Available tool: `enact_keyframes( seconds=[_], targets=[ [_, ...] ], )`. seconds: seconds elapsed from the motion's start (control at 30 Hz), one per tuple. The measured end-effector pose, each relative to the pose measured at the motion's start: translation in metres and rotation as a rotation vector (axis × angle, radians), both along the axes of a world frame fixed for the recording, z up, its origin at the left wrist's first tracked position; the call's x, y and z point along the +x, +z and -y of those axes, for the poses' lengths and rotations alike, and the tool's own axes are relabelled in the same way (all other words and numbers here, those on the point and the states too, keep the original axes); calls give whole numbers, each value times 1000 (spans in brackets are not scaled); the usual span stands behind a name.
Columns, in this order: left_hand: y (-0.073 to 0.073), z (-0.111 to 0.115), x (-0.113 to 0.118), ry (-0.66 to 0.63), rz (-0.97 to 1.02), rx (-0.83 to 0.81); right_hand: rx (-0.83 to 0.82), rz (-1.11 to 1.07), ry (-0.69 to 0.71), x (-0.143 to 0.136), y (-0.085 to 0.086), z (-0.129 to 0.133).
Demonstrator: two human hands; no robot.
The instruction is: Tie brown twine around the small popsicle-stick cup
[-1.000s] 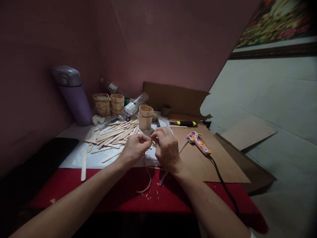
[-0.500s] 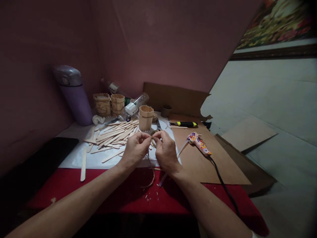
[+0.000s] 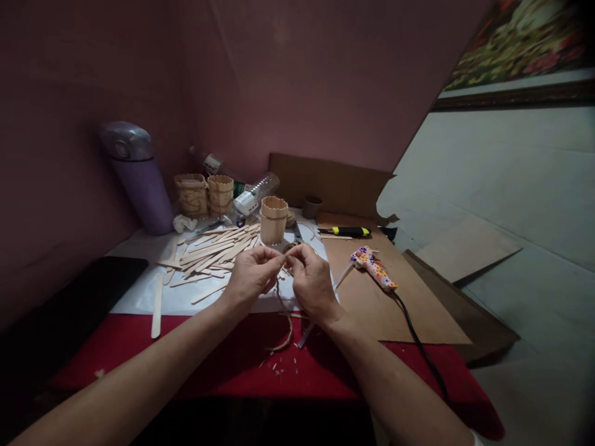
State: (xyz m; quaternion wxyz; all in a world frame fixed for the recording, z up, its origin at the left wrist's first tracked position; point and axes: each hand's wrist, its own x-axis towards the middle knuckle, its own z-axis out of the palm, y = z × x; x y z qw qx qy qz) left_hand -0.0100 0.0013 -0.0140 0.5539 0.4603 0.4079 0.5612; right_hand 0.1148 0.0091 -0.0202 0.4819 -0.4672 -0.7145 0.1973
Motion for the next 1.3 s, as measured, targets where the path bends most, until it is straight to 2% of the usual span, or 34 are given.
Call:
enact_keyframes(
  seconds=[0.3,0.5,0.67,0.87,1.0,1.2,1.3],
  targets=[
    [5,0,-2,-10,95,-89,-55,-173,71,-2,-3,-1],
    [5,0,-2,-39,81,-70,-52,-87,95,-1,0,1],
    [6,1,-1,-8,21,-36,-60,-66,96,0,0,-3],
    [7,1,-2,-106,14,-29,-112,-76,106,3,-3,-9],
    [8,1,-2,-107,0,-44,-155,-152,125,2,-4,-9],
    [5,-2,-3,-75,52,-80,-321,-425,185,-2,1,-6],
    [4,-4,-5,-44,86,-102,-356,-487,179,-3,1,-7]
  ],
)
